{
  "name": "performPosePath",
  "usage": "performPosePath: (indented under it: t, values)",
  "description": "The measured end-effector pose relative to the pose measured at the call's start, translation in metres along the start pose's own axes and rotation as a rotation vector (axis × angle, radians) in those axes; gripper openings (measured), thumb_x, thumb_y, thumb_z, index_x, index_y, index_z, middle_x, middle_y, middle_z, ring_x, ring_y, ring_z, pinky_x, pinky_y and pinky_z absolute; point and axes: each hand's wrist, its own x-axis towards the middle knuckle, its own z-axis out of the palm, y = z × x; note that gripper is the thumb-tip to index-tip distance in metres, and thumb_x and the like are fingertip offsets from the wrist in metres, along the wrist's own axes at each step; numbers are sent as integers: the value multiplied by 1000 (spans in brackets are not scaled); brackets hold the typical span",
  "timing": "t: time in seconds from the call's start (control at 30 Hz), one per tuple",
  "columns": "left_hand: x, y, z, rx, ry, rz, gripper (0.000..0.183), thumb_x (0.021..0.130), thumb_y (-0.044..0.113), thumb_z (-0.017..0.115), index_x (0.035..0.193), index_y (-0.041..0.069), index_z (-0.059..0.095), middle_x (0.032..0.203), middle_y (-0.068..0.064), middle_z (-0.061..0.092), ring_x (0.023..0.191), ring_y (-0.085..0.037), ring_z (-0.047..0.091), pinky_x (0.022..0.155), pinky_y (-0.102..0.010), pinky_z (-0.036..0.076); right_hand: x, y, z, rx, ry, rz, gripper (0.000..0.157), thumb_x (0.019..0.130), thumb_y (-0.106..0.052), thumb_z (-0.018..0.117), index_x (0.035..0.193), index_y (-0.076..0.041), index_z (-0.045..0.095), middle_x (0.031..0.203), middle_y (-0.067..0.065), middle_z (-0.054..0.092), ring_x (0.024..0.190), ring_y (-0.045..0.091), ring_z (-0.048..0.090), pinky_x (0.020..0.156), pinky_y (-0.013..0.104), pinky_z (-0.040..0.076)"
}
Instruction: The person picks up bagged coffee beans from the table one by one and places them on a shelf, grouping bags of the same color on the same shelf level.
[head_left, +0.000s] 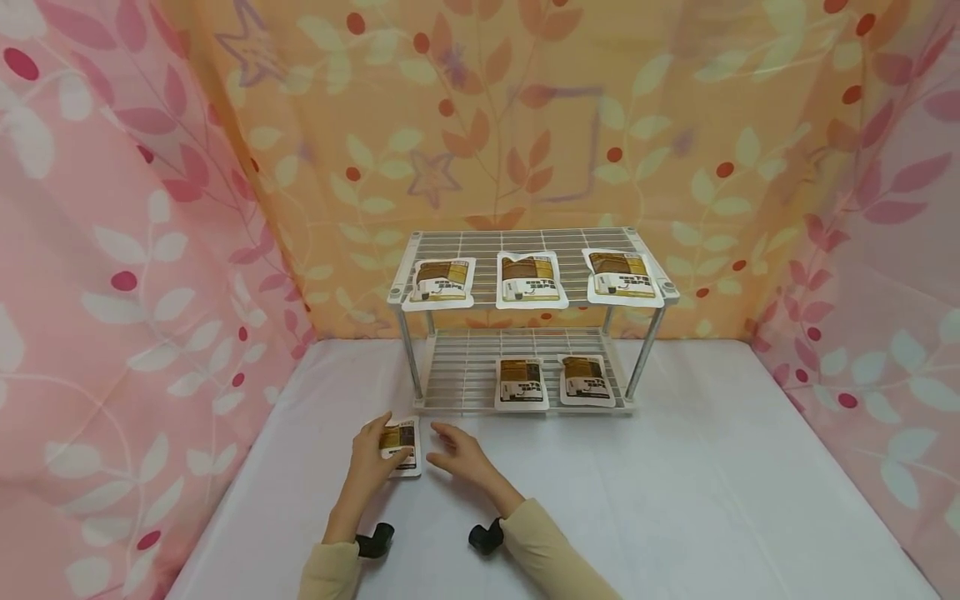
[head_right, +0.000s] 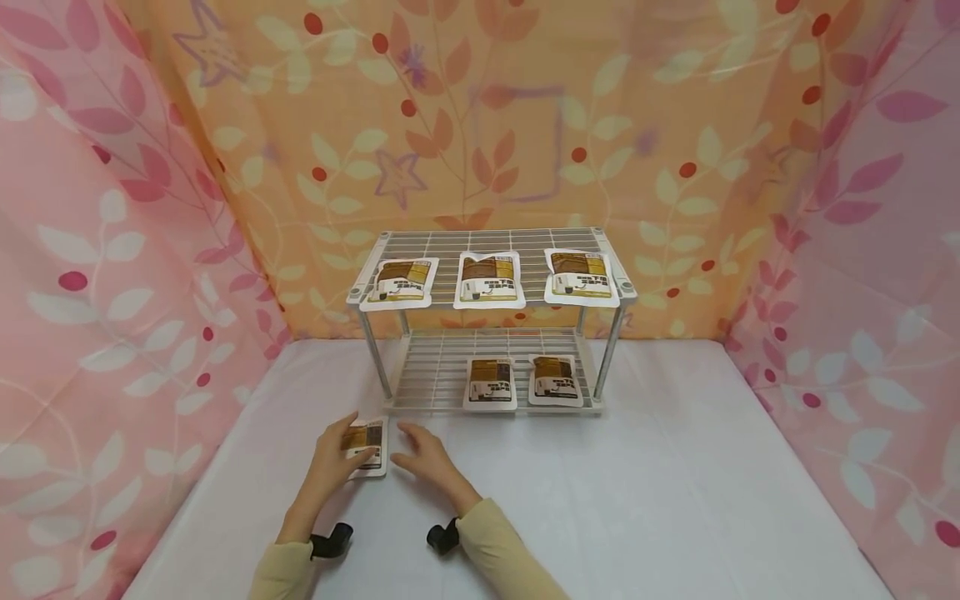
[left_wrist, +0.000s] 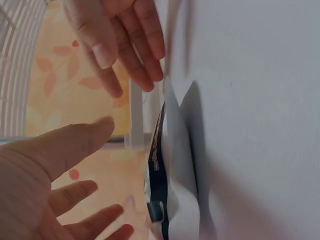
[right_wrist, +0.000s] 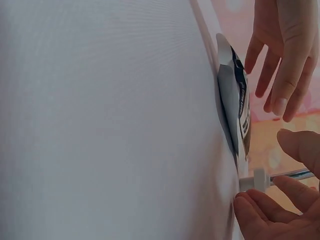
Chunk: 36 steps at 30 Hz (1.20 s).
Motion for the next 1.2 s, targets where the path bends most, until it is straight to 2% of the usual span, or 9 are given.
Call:
performPosePath:
  t: [0.2, 0.37, 0.5, 0.63, 0.8, 0.97, 1.2]
  values:
    - [-5, -6, -11, 30, -84, -82, 82, 76, 25, 76, 138, -7, 33, 136, -35, 34, 124, -56, 27, 99, -66, 27, 1, -4, 5, 14, -42, 31, 57, 85, -14, 67, 133, 6, 44, 134, 22, 48, 120, 37, 49, 99, 39, 43]
    - [-7, -11, -19, 60, -129, -132, 88, 75, 26, 76, 140, -9, 27, 137, -37, 32, 125, -56, 27, 101, -65, 25, 4, -7, 9, 10, -58, 40, 60, 83, -13, 68, 134, 5, 43, 134, 21, 47, 118, 35, 51, 98, 38, 44]
    - [-8, -15, -24, 62, -159, -157, 92, 72, 27, 79, 139, -11, 28, 134, -37, 36, 123, -55, 32, 100, -64, 29, 6, -8, 13, -41, -59, 45, 62, 80, -13, 71, 134, 3, 44, 132, 20, 50, 116, 32, 52, 97, 36, 45]
    - [-9, -19, -26, 83, -185, -137, 94, 67, 29, 82, 135, -14, 32, 127, -37, 43, 118, -52, 40, 97, -60, 35, 8, -8, 17, -94, -58, 41, 64, 77, -14, 74, 133, 1, 46, 125, 19, 55, 109, 30, 55, 93, 33, 46]
    - [-12, -22, -26, 71, -198, -120, 92, 66, 22, 83, 133, -17, 33, 123, -36, 46, 114, -47, 45, 96, -57, 37, 11, -7, 21, -151, -54, 16, 64, 75, -14, 76, 131, 1, 49, 122, 17, 58, 104, 26, 57, 90, 30, 47]
    - [-15, -22, -28, 55, -198, -150, 85, 68, 14, 81, 131, -18, 35, 124, -36, 44, 114, -47, 45, 97, -57, 36, 12, -5, 25, -189, -59, 12, 63, 76, -15, 76, 131, 0, 49, 124, 15, 57, 104, 24, 58, 89, 28, 47]
    - [-17, -19, -29, 45, -171, -176, 75, 70, 9, 79, 129, -16, 40, 120, -34, 48, 107, -43, 50, 92, -54, 41, 10, -9, 28, -178, -36, -1, 61, 75, -14, 76, 129, 1, 51, 117, 16, 59, 101, 28, 58, 87, 28, 47]
